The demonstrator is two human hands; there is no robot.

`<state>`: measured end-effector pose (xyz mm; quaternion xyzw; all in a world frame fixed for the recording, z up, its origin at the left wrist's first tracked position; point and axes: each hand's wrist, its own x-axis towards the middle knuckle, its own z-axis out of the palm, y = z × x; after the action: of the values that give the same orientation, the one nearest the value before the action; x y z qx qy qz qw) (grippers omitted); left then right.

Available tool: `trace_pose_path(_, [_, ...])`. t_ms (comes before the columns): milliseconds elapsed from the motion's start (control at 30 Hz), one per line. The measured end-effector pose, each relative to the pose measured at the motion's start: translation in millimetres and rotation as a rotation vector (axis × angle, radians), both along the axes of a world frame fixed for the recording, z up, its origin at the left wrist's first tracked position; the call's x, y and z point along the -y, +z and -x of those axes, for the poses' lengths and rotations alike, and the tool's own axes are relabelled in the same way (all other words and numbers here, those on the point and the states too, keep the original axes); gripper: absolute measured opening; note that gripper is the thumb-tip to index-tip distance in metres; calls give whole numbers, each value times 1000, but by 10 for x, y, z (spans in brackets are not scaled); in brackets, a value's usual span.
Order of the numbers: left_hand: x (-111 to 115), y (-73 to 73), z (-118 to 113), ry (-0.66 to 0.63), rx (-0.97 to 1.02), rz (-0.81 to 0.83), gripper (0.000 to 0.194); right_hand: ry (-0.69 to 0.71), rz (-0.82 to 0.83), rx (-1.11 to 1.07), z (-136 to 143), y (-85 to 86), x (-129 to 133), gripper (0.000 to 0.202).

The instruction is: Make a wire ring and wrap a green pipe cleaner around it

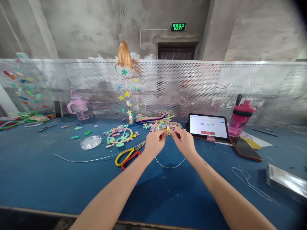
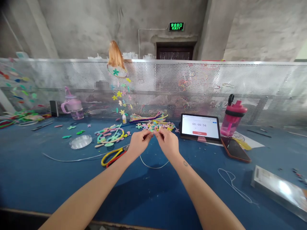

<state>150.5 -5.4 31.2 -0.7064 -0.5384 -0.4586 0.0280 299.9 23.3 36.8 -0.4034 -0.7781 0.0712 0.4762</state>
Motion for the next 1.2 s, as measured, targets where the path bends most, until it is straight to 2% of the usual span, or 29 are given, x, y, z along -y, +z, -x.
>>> trace_pose_path(367, [35, 16, -19, -3, -11, -17, 23, -114, -77, 69, 29, -31, -3, 45])
trace_pose_path(867, [29, 10, -59, 0, -20, -31, 24, -130, -52, 20, 20, -57, -3, 47])
trace_pose_path(1000, [30, 18, -61, -9, -4, -30, 24, -105, -7, 14, 25, -58, -50, 47])
trace_pose_path(1200, [19, 36, -2, -75, 37, -7, 23, 24, 84, 0, -62, -71, -182, 50])
